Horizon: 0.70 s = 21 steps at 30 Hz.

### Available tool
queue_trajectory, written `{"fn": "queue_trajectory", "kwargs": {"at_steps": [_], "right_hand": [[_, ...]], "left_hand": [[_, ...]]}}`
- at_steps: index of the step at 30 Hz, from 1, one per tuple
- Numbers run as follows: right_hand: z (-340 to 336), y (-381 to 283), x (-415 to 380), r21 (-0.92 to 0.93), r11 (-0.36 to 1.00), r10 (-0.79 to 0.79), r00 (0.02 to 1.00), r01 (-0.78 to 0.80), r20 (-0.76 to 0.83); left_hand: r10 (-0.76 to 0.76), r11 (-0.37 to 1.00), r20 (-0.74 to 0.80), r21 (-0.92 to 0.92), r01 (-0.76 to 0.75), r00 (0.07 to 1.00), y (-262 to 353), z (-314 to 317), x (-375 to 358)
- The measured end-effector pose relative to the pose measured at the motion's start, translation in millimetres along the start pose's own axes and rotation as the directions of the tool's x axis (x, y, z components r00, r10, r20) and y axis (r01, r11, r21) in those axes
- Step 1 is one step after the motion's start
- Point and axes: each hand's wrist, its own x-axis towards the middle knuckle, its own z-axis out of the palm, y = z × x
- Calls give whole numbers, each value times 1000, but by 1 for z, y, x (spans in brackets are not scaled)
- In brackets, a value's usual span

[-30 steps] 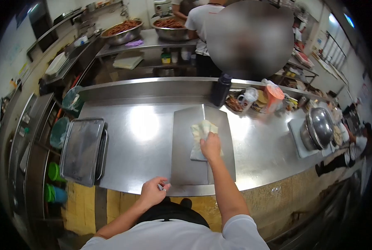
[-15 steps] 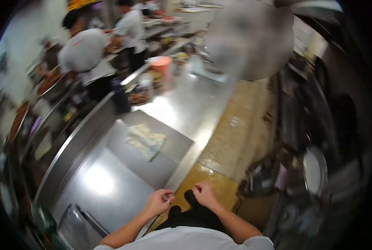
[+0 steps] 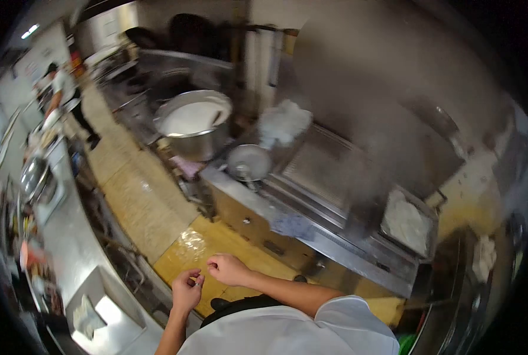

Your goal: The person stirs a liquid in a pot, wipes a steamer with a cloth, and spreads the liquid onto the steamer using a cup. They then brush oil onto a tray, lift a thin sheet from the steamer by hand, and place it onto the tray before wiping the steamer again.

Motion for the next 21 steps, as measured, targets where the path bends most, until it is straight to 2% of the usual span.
{"fn": "queue_trajectory", "kwargs": {"at_steps": [1, 5, 10, 12, 13, 14, 16, 18, 19, 20, 21], "right_hand": [[-19, 15, -17, 2, 1000, 30, 998, -30, -54], [-92, 76, -88, 56, 986, 169, 959, -160, -229], [-195, 172, -193, 162, 947, 321, 832, -277, -453], [-240, 216, -241, 201, 924, 384, 777, -326, -499], [-264, 228, -266, 231, 891, 452, 712, -392, -537], [-291, 241, -290, 221, 822, 552, 641, -525, -534], [-336, 272, -341, 207, 783, 557, 514, -586, -652], [-369, 321, -391, 213, 758, 526, 384, -617, -759], [-394, 332, -411, 169, 633, 624, 368, -756, -690], [-416, 342, -429, 109, 493, 715, 330, -863, -616], [-425, 359, -449, 9, 545, 550, 349, -838, -758]], "left_hand": [[-4, 1000, 58, -11, 5, 998, 9, 23, 4], [146, 988, 239, 12, -153, 960, 59, 120, 19], [318, 944, 441, -63, -325, 839, 152, 275, 29], [351, 922, 557, -67, -380, 753, 196, 342, 25], [360, 911, 614, -70, -406, 703, 218, 375, 22], [404, 887, 645, -102, -451, 649, 238, 409, 18], [477, 836, 695, -170, -522, 538, 272, 476, 9], [560, 716, 733, -194, -670, 387, 302, 540, 3], [592, 645, 745, -211, -734, 306, 314, 570, 1], [515, 589, 821, -128, -798, 249, 328, 601, -1], [425, 513, 883, -53, -857, 200, 341, 634, -2]]}}
